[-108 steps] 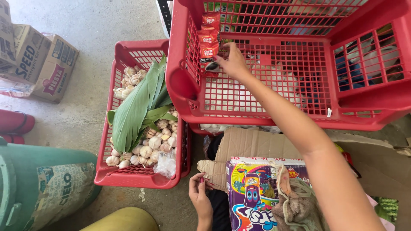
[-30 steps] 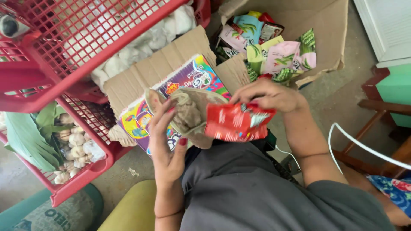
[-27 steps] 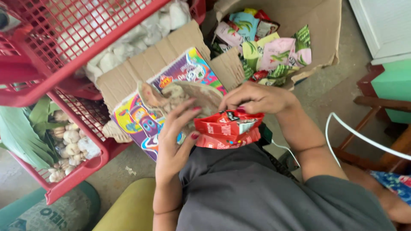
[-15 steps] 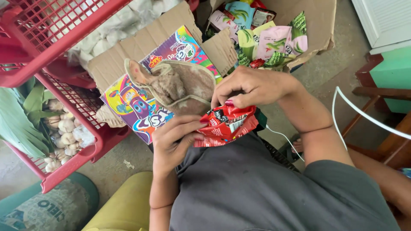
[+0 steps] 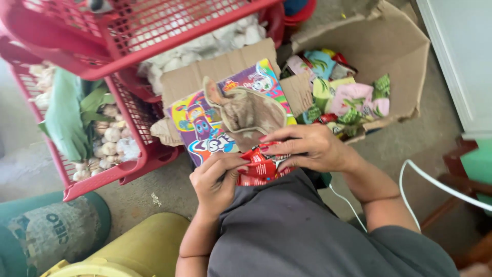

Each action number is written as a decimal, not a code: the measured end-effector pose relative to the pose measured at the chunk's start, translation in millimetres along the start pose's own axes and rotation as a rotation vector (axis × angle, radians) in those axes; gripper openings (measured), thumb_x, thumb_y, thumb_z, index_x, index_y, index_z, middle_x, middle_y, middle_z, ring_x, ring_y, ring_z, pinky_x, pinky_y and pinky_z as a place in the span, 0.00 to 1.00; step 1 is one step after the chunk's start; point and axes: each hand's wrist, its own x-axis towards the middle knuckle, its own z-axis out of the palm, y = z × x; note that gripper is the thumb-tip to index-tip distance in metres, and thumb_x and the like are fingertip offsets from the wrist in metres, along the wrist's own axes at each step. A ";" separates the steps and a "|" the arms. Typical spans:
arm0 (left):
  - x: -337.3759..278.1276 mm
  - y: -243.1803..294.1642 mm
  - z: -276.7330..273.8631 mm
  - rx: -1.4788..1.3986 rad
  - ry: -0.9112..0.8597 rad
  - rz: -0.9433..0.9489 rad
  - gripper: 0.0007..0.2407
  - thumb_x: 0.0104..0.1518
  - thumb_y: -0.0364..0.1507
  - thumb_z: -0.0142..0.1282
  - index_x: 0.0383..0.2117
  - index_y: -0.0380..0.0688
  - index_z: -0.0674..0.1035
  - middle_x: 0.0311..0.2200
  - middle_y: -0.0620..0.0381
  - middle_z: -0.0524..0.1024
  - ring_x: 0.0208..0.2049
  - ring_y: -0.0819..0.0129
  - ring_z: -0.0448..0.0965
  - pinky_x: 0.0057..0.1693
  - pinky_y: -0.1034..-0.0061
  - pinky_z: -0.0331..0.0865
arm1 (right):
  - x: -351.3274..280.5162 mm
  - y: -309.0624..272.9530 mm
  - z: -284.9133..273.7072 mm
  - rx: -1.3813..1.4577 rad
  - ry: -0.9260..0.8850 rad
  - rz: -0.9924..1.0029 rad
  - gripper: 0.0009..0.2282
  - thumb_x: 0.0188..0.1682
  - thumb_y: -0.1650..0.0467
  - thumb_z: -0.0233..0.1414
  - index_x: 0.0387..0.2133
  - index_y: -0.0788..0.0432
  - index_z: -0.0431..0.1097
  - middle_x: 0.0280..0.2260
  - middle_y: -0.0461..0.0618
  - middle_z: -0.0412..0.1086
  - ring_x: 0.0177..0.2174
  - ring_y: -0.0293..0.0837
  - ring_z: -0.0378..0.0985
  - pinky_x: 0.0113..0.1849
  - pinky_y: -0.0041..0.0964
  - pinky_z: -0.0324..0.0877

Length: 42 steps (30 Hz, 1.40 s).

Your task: Wiping down packaged grocery items with a cloth and organizing them into a red plastic crate.

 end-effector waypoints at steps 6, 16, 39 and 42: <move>-10.2 -8.9 -8.9 0.023 0.153 0.072 0.08 0.61 0.27 0.59 0.24 0.41 0.84 0.23 0.54 0.81 0.22 0.61 0.82 0.34 0.74 0.76 | -10.9 28.6 39.7 0.191 0.171 0.027 0.09 0.39 0.66 0.68 0.29 0.58 0.83 0.41 0.56 0.79 0.34 0.44 0.83 0.39 0.34 0.78; -1.7 -28.3 -32.1 0.202 0.113 0.145 0.06 0.56 0.20 0.61 0.24 0.48 0.85 0.26 0.60 0.83 0.27 0.59 0.85 0.38 0.71 0.78 | 11.4 24.8 29.6 0.058 0.041 0.066 0.06 0.50 0.69 0.59 0.33 0.59 0.79 0.41 0.60 0.79 0.37 0.59 0.84 0.39 0.46 0.76; -2.5 -36.6 7.6 -0.403 0.345 -0.346 0.25 0.71 0.41 0.38 0.68 0.35 0.58 0.73 0.42 0.45 0.70 0.43 0.52 0.70 0.49 0.54 | 35.6 92.9 87.4 -0.368 0.468 0.255 0.18 0.54 0.60 0.54 0.57 0.50 0.72 0.45 0.51 0.68 0.44 0.52 0.76 0.48 0.44 0.70; -17.4 -65.2 19.4 -0.380 0.282 -0.373 0.31 0.70 0.45 0.38 0.73 0.44 0.43 0.73 0.43 0.46 0.68 0.48 0.55 0.65 0.50 0.61 | 30.8 62.4 98.6 -0.238 0.534 0.124 0.22 0.49 0.55 0.53 0.50 0.55 0.75 0.46 0.57 0.66 0.46 0.59 0.73 0.50 0.50 0.68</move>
